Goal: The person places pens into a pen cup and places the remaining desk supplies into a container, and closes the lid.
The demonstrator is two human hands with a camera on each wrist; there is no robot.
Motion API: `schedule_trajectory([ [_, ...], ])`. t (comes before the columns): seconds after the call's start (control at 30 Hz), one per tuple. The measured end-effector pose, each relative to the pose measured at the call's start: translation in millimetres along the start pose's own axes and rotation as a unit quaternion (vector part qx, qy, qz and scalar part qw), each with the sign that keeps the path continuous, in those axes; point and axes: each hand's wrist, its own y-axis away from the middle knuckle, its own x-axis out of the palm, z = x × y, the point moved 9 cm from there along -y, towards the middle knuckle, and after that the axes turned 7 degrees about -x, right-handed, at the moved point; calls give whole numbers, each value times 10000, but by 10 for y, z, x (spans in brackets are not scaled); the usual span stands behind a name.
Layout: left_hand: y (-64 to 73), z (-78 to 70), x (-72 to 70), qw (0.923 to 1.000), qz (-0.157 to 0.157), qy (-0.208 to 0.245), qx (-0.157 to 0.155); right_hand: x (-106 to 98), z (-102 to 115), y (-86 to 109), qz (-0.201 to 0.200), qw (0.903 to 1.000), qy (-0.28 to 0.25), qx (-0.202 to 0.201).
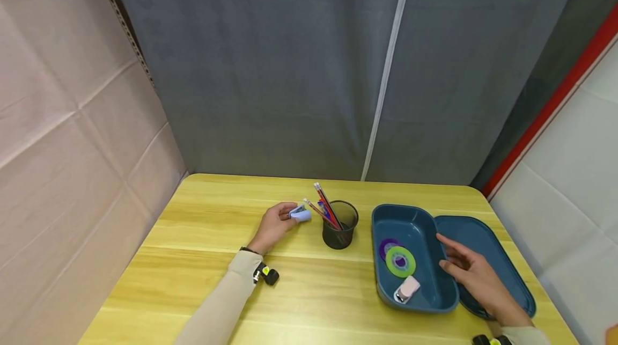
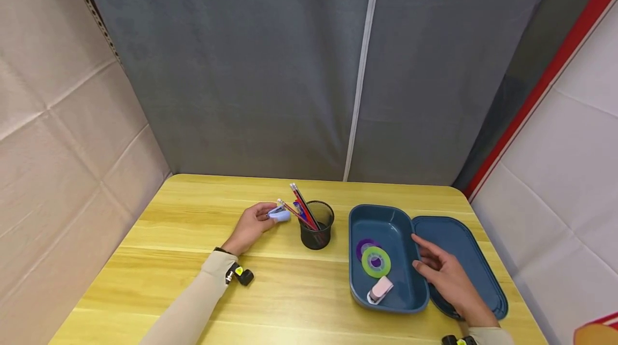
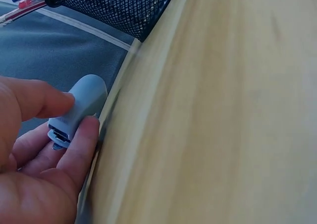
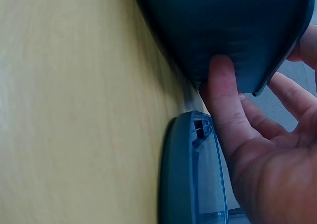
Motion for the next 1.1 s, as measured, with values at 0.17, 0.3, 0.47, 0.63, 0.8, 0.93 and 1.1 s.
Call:
schedule_trajectory([
  [0.17,36,-23,-24,9998,-71,-85,-139,-1,12,2,-11,10000,-47,-55],
  [0.3,51,-24,-44,9996,-149,-155,-175,3,13,-1,5,10000,-73,-57],
  [0.47,73,12,-73,9994,-183,-180,-243,6,10,-3,-4,10000,-44,-19],
  [0.63,139,6,-103,9995,-75,-170,-263,0,15,0,-51,10000,-52,-52],
  [0.8,229,-20,-160,9993,-13,200,-302,-8,12,-1,-80,9999,-31,-102],
  [0.93,307,-47,-195,9978,11,562,-350,-8,8,-2,-85,9999,8,-82],
  [1.1,411,-133,-205,9951,225,911,-300,-2,16,1,-67,9999,-36,-71],
])
